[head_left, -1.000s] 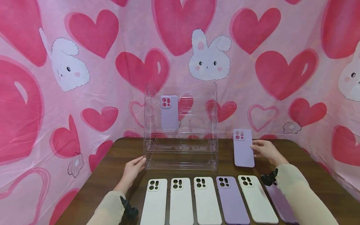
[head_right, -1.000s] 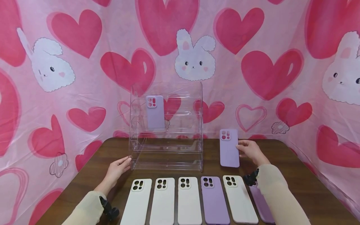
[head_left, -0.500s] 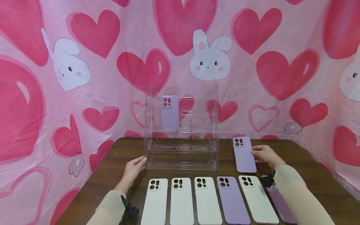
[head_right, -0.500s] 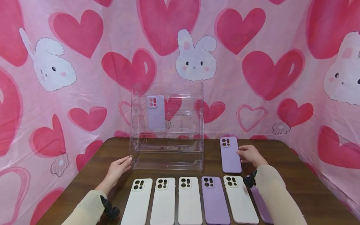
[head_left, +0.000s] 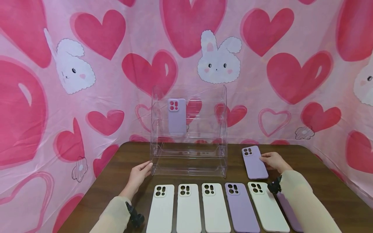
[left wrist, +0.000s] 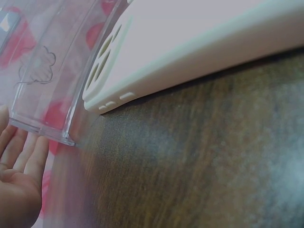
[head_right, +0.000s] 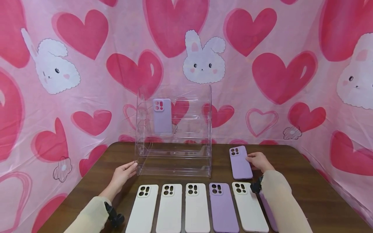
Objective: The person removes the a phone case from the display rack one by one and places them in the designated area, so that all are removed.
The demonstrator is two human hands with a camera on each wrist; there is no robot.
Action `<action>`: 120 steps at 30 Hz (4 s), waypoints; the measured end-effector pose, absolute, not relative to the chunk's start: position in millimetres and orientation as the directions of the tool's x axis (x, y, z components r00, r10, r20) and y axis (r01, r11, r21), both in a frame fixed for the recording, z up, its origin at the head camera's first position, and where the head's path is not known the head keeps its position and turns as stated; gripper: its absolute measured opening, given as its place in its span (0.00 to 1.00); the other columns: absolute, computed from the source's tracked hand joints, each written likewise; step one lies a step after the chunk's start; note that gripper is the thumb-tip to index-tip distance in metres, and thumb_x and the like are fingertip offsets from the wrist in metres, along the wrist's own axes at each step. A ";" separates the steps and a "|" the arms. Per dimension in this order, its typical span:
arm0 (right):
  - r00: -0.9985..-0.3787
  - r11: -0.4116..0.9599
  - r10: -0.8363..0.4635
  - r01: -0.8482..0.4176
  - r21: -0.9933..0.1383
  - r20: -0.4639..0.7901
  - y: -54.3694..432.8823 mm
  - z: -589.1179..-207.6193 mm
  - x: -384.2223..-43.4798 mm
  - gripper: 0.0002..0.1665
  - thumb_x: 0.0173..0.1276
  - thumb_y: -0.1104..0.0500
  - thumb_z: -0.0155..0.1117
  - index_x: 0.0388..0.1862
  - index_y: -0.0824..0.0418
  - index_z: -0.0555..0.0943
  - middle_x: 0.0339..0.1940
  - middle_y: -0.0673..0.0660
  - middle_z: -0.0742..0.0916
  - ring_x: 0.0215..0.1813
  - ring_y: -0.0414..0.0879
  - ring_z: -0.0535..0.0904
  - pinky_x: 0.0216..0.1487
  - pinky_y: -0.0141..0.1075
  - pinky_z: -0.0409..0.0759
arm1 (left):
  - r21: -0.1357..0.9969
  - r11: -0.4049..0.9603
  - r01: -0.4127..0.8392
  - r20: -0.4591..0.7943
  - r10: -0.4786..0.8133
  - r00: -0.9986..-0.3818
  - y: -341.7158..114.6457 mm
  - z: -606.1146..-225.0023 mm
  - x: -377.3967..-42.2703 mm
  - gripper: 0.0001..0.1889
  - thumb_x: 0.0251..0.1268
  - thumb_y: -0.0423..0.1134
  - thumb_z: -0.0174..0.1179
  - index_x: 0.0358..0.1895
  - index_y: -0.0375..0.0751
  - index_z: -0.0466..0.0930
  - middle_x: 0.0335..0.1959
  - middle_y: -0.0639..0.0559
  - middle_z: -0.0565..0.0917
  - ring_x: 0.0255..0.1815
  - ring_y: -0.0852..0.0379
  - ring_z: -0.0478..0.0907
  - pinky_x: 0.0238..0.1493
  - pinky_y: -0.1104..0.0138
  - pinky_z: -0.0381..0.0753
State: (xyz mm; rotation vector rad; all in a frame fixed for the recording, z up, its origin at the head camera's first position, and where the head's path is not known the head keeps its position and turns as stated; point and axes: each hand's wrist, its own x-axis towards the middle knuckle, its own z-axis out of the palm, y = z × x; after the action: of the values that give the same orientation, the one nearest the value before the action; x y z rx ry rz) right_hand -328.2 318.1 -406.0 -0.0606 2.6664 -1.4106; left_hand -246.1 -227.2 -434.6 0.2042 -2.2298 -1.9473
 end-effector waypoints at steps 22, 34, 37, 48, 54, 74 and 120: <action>-0.977 0.606 -0.126 0.061 -0.793 -0.171 321.0 -409.3 -319.4 0.34 0.61 0.65 0.61 0.58 0.85 0.59 0.46 0.74 0.74 0.45 0.56 0.76 0.44 0.51 0.80 | 0.993 0.114 0.022 0.047 -0.218 -0.975 -226.3 -435.0 -246.0 0.24 0.66 0.40 0.56 0.58 0.25 0.69 0.56 0.33 0.72 0.54 0.41 0.73 0.52 0.60 0.76; -0.977 0.604 -0.143 0.039 -0.796 -0.157 324.2 -415.6 -319.6 0.28 0.61 0.70 0.57 0.57 0.84 0.62 0.45 0.74 0.75 0.41 0.53 0.77 0.42 0.51 0.81 | 0.993 0.115 0.020 0.044 -0.211 -0.977 -226.2 -435.7 -246.1 0.23 0.67 0.40 0.55 0.59 0.25 0.69 0.57 0.32 0.72 0.55 0.42 0.73 0.52 0.60 0.75; -0.979 0.602 -0.139 0.037 -0.797 -0.150 324.6 -415.3 -318.7 0.28 0.62 0.69 0.58 0.56 0.84 0.63 0.45 0.73 0.76 0.40 0.52 0.77 0.42 0.51 0.81 | 0.993 0.118 0.016 0.041 -0.212 -0.976 -226.2 -435.6 -245.9 0.23 0.67 0.39 0.54 0.59 0.25 0.69 0.57 0.32 0.71 0.55 0.41 0.72 0.53 0.60 0.75; -0.988 0.540 -0.153 -0.083 -0.837 0.000 317.0 -402.0 -319.7 0.28 0.66 0.65 0.56 0.59 0.81 0.63 0.53 0.78 0.73 0.46 0.59 0.77 0.40 0.46 0.83 | 0.991 0.134 0.007 0.036 -0.213 -0.976 -226.5 -434.5 -244.9 0.26 0.66 0.42 0.56 0.59 0.25 0.68 0.58 0.32 0.71 0.55 0.41 0.72 0.53 0.58 0.74; -0.976 0.503 -0.206 -0.164 -0.848 0.067 302.4 -379.4 -319.2 0.30 0.66 0.61 0.58 0.61 0.78 0.63 0.57 0.77 0.71 0.52 0.63 0.73 0.44 0.48 0.81 | 0.991 0.135 0.003 0.032 -0.213 -0.976 -226.5 -434.3 -245.3 0.25 0.67 0.41 0.55 0.60 0.25 0.68 0.58 0.31 0.70 0.56 0.40 0.71 0.54 0.58 0.74; -0.927 0.466 -0.243 -0.370 -0.804 0.285 240.3 -301.3 -309.9 0.33 0.65 0.55 0.61 0.64 0.71 0.64 0.47 0.70 0.76 0.42 0.47 0.77 0.39 0.41 0.83 | 0.992 0.123 0.023 0.050 -0.220 -0.974 -226.9 -433.3 -246.8 0.23 0.67 0.38 0.53 0.59 0.24 0.68 0.58 0.31 0.71 0.55 0.40 0.72 0.53 0.59 0.75; -0.908 0.305 -0.289 -0.386 -0.870 0.302 72.4 -265.6 -345.1 0.31 0.62 0.57 0.64 0.62 0.65 0.68 0.47 0.62 0.80 0.48 0.52 0.76 0.41 0.40 0.83 | 0.994 0.109 0.014 0.038 -0.222 -0.974 -226.4 -433.7 -243.2 0.26 0.65 0.41 0.56 0.59 0.23 0.68 0.57 0.29 0.71 0.54 0.39 0.72 0.52 0.58 0.75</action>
State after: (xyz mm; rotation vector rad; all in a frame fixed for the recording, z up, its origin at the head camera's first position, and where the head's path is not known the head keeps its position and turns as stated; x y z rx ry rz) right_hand -345.1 72.4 -265.6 -0.6769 2.6083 -1.7811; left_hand -243.2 -226.4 -433.7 0.2085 -2.2002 -1.9745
